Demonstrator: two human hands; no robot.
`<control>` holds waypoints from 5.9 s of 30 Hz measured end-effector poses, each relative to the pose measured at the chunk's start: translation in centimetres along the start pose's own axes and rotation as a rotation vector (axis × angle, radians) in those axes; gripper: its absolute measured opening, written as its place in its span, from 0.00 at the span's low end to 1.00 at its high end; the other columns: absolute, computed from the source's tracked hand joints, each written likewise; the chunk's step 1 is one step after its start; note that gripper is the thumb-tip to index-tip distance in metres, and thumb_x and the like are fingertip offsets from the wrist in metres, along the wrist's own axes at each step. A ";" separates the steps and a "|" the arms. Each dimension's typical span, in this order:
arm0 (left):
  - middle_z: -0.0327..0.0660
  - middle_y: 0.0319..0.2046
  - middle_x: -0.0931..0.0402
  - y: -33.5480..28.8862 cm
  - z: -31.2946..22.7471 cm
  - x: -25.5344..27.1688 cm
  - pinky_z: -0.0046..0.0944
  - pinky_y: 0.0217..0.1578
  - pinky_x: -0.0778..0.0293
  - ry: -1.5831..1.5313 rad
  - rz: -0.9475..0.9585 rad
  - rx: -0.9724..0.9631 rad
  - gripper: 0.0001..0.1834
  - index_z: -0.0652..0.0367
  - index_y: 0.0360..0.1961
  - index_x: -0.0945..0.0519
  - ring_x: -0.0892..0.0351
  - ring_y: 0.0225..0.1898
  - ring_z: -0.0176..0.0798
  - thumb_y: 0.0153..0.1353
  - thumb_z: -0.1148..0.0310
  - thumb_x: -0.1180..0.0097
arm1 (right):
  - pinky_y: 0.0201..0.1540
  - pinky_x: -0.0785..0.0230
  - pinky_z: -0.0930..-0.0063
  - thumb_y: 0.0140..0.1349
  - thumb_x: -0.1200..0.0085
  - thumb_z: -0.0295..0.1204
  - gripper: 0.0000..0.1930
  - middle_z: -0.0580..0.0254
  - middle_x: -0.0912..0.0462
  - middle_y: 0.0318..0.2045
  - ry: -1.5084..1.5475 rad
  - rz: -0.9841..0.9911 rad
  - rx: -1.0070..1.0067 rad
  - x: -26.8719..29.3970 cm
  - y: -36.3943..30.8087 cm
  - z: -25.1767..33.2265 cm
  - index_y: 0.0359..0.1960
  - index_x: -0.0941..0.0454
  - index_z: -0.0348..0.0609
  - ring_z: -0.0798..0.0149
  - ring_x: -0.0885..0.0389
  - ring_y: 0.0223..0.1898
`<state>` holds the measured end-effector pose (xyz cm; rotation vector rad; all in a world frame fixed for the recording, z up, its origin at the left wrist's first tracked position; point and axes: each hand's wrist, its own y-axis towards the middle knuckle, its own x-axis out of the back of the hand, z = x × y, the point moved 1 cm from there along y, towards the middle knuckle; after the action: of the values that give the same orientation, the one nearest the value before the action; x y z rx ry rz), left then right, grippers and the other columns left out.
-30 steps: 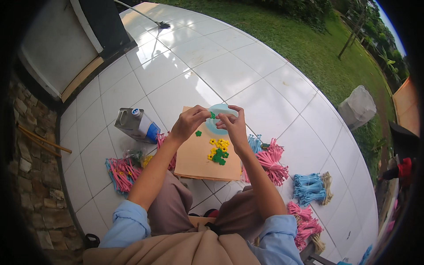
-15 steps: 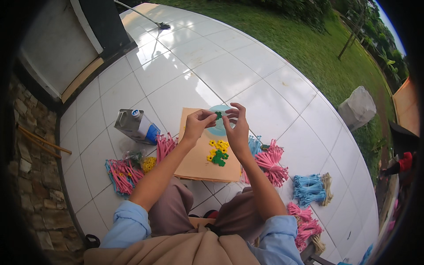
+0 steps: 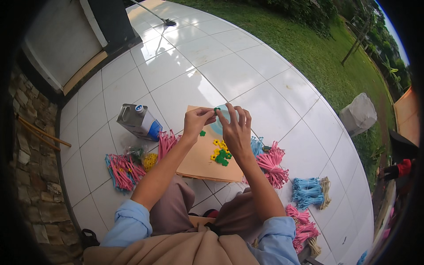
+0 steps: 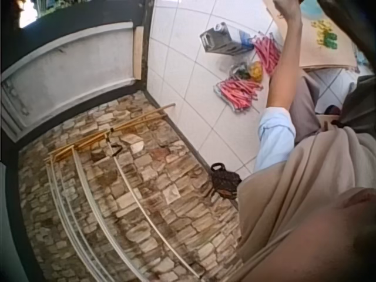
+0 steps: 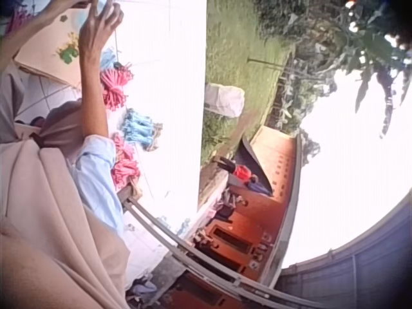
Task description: The person attaches flower-like components to pink flexible stems by hand, dipping the ends in a liquid and pressing the parts together on a cardboard surface.
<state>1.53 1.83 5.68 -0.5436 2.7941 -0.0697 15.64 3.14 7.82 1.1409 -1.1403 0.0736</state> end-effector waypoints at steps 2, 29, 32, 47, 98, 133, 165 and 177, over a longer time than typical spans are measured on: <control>0.46 0.31 0.21 0.0 0.0 0.1 0.29 0.36 0.20 0.008 -0.001 0.006 0.08 0.72 0.36 0.22 0.20 0.30 0.35 0.56 0.78 0.47 | 0.55 0.45 0.57 0.45 0.50 0.21 0.21 0.59 0.33 0.51 -0.018 0.007 0.005 0.0 0.1 0.1 0.45 0.23 0.49 0.56 0.38 0.52; 0.52 0.24 0.22 1.4 5.8 6.9 0.42 0.32 0.23 1.414 0.205 0.030 0.03 0.63 0.23 0.19 0.20 0.31 0.51 0.45 0.75 0.40 | 0.39 0.34 0.68 0.46 0.47 0.21 0.17 0.57 0.26 0.27 0.285 0.449 0.145 -8.2 -6.1 1.1 0.39 0.35 0.40 0.58 0.30 0.37; 0.45 0.25 0.20 1.4 5.0 6.5 0.37 0.35 0.24 1.440 0.066 -0.047 0.04 0.60 0.23 0.18 0.19 0.30 0.43 0.43 0.73 0.38 | 0.34 0.32 0.70 0.48 0.52 0.20 0.16 0.59 0.29 0.23 0.233 0.412 0.173 -8.1 -6.2 1.6 0.41 0.35 0.38 0.60 0.28 0.35; 0.43 0.23 0.20 1.3 3.6 3.7 0.27 0.26 0.23 0.573 0.284 0.073 0.08 0.66 0.32 0.20 0.20 0.24 0.31 0.49 0.75 0.39 | 0.34 0.28 0.70 0.51 0.50 0.16 0.17 0.57 0.21 0.33 0.942 0.150 -0.699 -6.6 -3.1 -1.1 0.43 0.33 0.42 0.58 0.22 0.36; 0.49 0.28 0.22 0.6 8.0 2.5 0.42 0.35 0.26 1.262 0.227 -0.097 0.07 0.64 0.29 0.20 0.21 0.32 0.49 0.47 0.74 0.40 | 0.49 0.41 0.56 0.48 0.53 0.17 0.16 0.60 0.29 0.45 0.301 0.297 -0.423 -8.2 -5.7 -5.4 0.36 0.22 0.52 0.52 0.37 0.50; 0.47 0.29 0.21 2.2 5.1 4.1 0.28 0.32 0.21 0.346 0.141 0.260 0.10 0.74 0.33 0.22 0.19 0.28 0.35 0.51 0.76 0.41 | 0.53 0.44 0.57 0.44 0.52 0.16 0.18 0.57 0.32 0.48 0.223 0.167 -0.313 -5.5 -3.0 -3.4 0.36 0.21 0.53 0.52 0.39 0.53; 0.43 0.26 0.19 4.2 6.6 6.5 0.34 0.33 0.24 1.005 -0.110 -0.095 0.06 0.59 0.26 0.18 0.19 0.28 0.39 0.44 0.71 0.38 | 0.49 0.40 0.59 0.44 0.53 0.15 0.20 0.57 0.30 0.45 0.347 0.142 -0.270 -5.6 -2.7 -2.7 0.40 0.27 0.49 0.52 0.35 0.49; 0.46 0.34 0.26 4.2 5.5 9.7 0.39 0.39 0.26 1.112 0.136 -0.070 0.12 0.60 0.30 0.21 0.24 0.36 0.44 0.41 0.74 0.35 | 0.48 0.40 0.58 0.47 0.51 0.16 0.17 0.60 0.30 0.43 0.393 0.190 -0.258 -6.5 -2.8 -2.5 0.38 0.26 0.50 0.53 0.36 0.48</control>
<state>-6.91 2.16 -2.69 -0.3828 3.9149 -0.3366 15.79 6.72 1.18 0.7454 -0.8730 0.2779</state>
